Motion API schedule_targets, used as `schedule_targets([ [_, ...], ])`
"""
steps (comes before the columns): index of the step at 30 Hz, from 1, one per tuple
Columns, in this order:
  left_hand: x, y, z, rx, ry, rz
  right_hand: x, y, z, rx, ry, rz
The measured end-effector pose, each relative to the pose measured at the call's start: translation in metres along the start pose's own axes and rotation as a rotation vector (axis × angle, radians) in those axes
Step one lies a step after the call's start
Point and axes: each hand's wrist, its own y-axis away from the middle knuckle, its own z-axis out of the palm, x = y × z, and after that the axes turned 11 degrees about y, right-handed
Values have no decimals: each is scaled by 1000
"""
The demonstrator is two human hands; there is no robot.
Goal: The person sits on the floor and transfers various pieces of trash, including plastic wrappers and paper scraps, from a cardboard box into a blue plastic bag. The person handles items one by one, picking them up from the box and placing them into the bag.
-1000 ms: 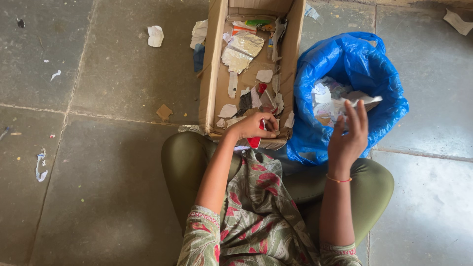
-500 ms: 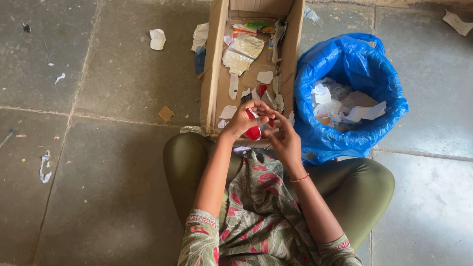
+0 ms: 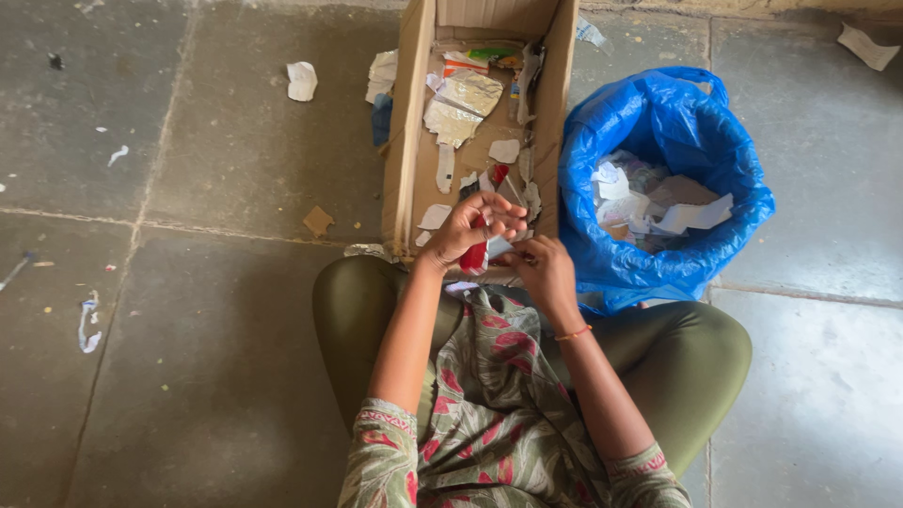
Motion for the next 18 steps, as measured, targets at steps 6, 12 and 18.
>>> schedule_targets([
  [6,0,-5,-14,336,-21,206,7,-3,-64,409,-24,35],
  [12,-14,-14,-16,324,-412,69,57,-9,-126,486,671,36],
  [18,-30,-25,-29,389,-728,-33,84,-7,-118,448,508,84],
])
